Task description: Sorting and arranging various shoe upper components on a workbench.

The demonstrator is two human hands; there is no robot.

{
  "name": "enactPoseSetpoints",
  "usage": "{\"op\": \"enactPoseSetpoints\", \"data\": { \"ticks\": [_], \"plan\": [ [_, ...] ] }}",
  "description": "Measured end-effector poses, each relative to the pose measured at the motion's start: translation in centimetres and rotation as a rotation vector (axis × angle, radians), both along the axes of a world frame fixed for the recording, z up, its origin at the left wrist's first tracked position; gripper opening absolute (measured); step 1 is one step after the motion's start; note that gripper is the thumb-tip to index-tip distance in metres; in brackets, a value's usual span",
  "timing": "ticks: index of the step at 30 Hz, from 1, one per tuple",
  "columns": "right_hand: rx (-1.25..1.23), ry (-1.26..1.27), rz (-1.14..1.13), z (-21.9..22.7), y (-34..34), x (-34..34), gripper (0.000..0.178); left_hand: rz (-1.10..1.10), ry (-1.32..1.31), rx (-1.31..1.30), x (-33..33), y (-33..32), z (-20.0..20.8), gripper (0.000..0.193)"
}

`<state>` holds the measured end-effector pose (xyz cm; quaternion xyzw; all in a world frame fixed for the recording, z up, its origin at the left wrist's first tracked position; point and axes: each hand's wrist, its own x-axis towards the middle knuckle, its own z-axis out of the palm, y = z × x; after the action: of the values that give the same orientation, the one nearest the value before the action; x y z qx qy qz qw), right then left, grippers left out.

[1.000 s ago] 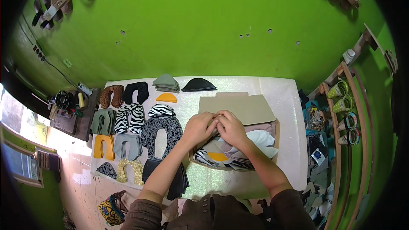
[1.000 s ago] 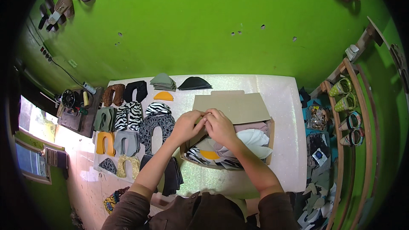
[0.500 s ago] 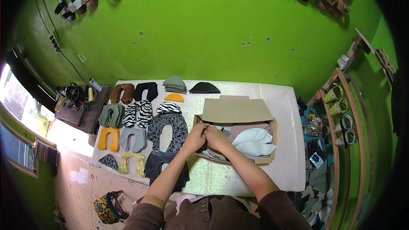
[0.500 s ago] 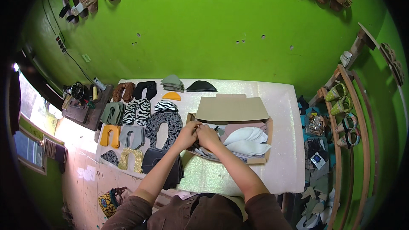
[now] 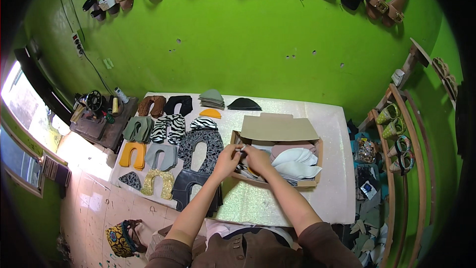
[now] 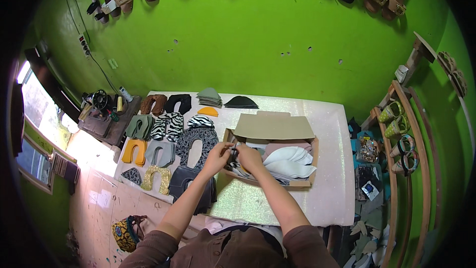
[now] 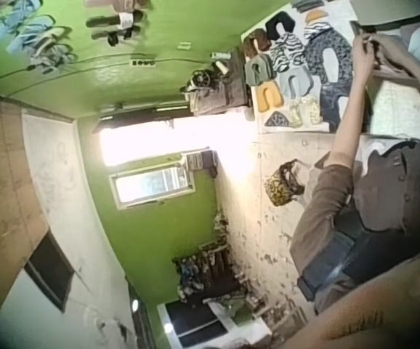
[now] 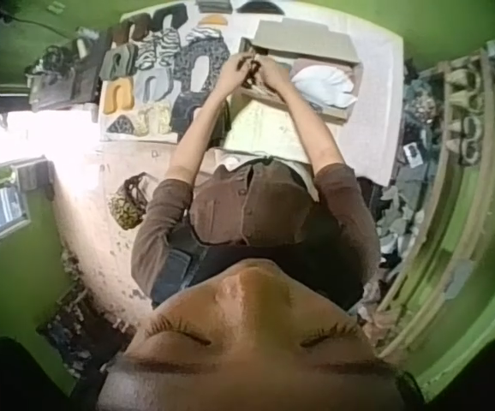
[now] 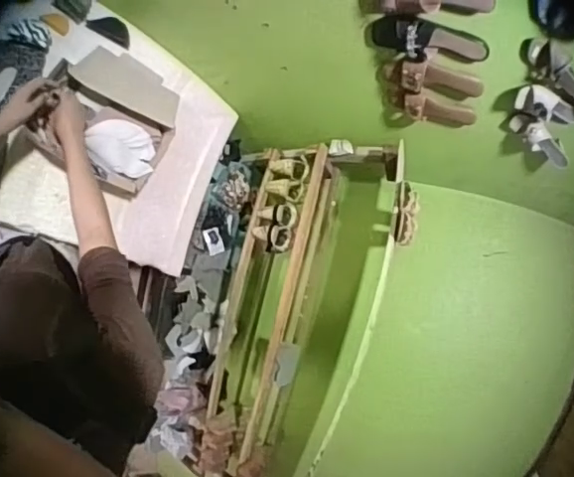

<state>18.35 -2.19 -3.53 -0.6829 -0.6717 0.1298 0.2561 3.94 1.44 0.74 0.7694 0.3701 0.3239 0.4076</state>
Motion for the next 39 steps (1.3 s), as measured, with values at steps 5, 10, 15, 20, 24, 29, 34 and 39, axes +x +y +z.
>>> {"op": "enactPoseSetpoints", "data": {
  "ticks": [5,10,15,20,24,29,34,39],
  "plan": [
    [-0.005,1.056,-0.325,0.1,-1.4,3.8,0.008,-0.01,0.001,-0.121,0.1,-1.4,-0.4,0.026],
    [-0.054,1.716,-0.284,2.8,-2.9,3.1,0.017,-0.065,-0.123,-0.197,1.0,-2.1,-1.8,0.058],
    [-0.049,2.134,-0.207,3.6,-4.1,3.3,0.019,-0.045,-0.16,-0.158,2.5,-2.9,-0.8,0.054],
    [0.004,2.119,-0.206,3.1,-4.9,3.9,0.02,-0.215,-0.247,-0.659,2.3,-2.9,0.9,0.019],
    [0.0,2.057,-0.223,4.1,-5.2,4.8,0.019,-0.11,-0.311,-0.61,1.9,-1.6,0.7,0.016],
    [0.007,1.78,-0.284,4.9,-5.0,5.9,0.016,-0.048,-0.343,-0.563,1.8,0.2,1.4,0.016],
    [-0.043,1.279,-0.264,5.3,-3.9,6.8,0.017,-0.102,-0.059,-0.363,0.6,2.6,1.1,0.016],
    [0.054,0.956,-0.275,4.0,-2.1,6.6,0.017,-0.114,0.116,-0.264,0.2,5.3,0.9,0.016]
  ]
}}
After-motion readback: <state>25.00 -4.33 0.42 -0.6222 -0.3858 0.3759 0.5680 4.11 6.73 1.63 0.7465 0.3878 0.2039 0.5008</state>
